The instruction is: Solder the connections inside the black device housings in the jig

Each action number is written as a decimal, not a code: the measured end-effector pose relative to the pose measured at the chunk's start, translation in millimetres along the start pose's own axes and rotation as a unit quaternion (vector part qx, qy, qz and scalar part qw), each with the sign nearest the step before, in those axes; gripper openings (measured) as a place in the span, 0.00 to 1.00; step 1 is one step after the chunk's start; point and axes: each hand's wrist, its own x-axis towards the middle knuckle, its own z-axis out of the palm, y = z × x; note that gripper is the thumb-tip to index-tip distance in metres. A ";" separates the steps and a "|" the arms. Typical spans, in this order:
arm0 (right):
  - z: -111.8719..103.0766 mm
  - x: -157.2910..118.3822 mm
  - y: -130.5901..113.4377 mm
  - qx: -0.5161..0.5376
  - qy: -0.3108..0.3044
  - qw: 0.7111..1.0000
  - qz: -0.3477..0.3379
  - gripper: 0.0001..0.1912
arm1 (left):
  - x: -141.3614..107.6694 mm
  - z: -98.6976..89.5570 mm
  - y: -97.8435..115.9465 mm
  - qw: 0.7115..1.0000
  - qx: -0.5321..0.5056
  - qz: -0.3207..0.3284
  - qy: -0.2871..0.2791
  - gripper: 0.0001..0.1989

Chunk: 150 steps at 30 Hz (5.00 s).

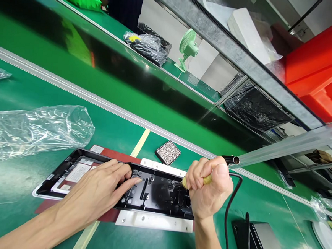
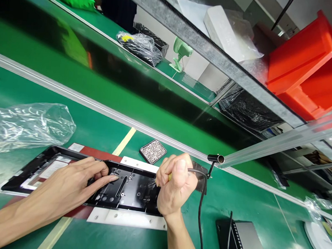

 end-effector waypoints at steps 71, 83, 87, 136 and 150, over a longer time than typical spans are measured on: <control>-3.6 1.1 -1.1 0.014 0.010 1.000 0.012 0.18 | 1.3 4.4 -4.8 1.000 -0.001 -0.018 -0.014 0.23; -4.7 1.6 -0.9 0.015 0.007 1.000 0.008 0.19 | 1.9 4.9 -3.5 1.000 -0.003 -0.016 -0.003 0.22; -4.9 2.1 -0.5 0.018 0.007 1.000 0.006 0.19 | 2.4 5.8 -4.8 1.000 0.001 -0.016 -0.006 0.22; 36.4 -25.8 -19.6 0.045 -0.070 0.995 0.053 0.18 | 6.9 -6.4 9.4 0.999 0.031 0.009 -0.006 0.20; 40.5 -30.5 -8.5 0.036 -0.089 0.994 0.054 0.19 | 7.1 -7.4 10.4 1.000 0.020 0.001 -0.021 0.19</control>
